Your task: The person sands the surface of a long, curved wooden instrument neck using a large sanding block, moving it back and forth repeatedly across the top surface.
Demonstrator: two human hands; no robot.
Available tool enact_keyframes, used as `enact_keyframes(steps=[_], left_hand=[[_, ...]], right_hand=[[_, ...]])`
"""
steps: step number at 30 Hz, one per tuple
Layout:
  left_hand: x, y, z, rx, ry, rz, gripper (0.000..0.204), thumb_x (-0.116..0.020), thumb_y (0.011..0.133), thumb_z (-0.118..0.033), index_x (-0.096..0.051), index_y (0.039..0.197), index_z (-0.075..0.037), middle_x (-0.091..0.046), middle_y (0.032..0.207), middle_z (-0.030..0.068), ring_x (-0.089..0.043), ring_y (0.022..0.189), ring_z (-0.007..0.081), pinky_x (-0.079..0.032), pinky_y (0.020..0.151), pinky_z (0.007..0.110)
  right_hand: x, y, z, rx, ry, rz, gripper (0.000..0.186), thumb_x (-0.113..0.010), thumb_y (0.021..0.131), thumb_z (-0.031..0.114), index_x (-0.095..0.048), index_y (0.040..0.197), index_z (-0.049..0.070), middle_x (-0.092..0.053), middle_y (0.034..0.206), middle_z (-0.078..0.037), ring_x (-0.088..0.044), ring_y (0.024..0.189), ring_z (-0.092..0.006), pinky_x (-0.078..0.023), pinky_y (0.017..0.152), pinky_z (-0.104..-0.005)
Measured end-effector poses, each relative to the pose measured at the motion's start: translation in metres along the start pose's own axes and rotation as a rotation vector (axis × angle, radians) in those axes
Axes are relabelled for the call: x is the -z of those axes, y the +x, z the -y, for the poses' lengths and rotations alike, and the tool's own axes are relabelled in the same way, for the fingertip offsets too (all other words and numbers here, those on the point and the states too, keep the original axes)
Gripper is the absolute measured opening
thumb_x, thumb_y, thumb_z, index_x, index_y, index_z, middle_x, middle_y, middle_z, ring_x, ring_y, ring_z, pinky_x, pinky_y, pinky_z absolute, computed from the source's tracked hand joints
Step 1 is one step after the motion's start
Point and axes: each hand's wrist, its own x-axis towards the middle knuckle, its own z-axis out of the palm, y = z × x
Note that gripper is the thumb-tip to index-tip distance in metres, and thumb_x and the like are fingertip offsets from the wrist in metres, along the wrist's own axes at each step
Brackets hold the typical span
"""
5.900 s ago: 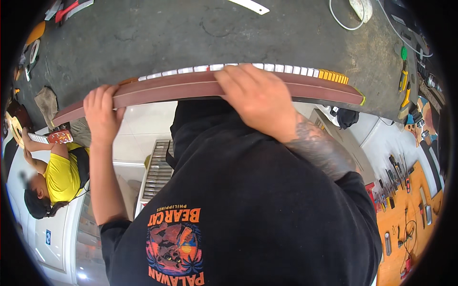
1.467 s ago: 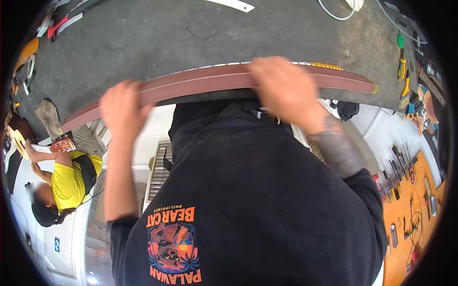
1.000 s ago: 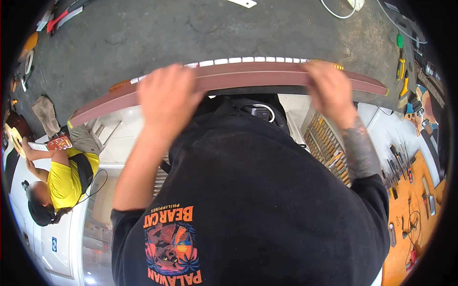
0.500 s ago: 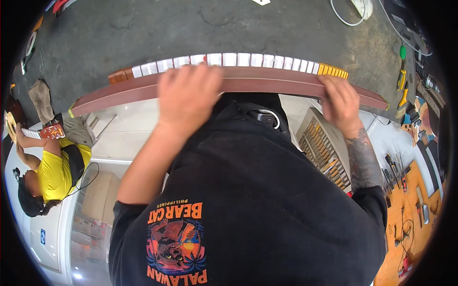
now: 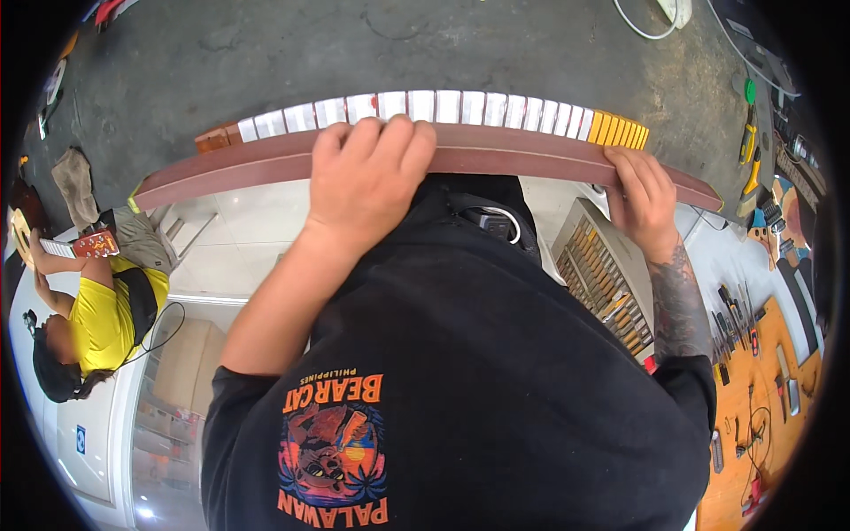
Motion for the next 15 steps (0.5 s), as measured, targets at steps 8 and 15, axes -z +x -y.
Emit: enact_keyframes(steps=[8, 15], left_hand=[[0.03, -0.101, 0.179, 0.061, 0.086, 0.0, 0.058, -0.083, 0.071, -0.019, -0.065, 0.126, -0.013, -0.069, 0.122, 0.0044, -0.064, 0.112, 0.0301, -0.045, 0.097, 0.047], [0.01, -0.025, 0.044, 0.043, 0.021, 0.024, 0.059, -0.087, 0.065, -0.021, -0.065, 0.12, -0.017, -0.068, 0.112, 0.001, -0.063, 0.106, 0.0245, -0.044, 0.093, 0.045]], right_hand=[[-0.073, 0.113, 0.127, 0.068, 0.039, -0.157, 0.042, -0.068, 0.081, 0.014, -0.069, 0.121, 0.001, -0.072, 0.113, -0.009, -0.07, 0.095, -0.0226, -0.058, 0.075, -0.0337], [-0.027, 0.016, 0.032, 0.015, -0.009, -0.038, 0.048, -0.072, 0.078, 0.0, -0.069, 0.126, 0.0, -0.075, 0.112, -0.015, -0.073, 0.101, -0.032, -0.06, 0.086, -0.0433]])
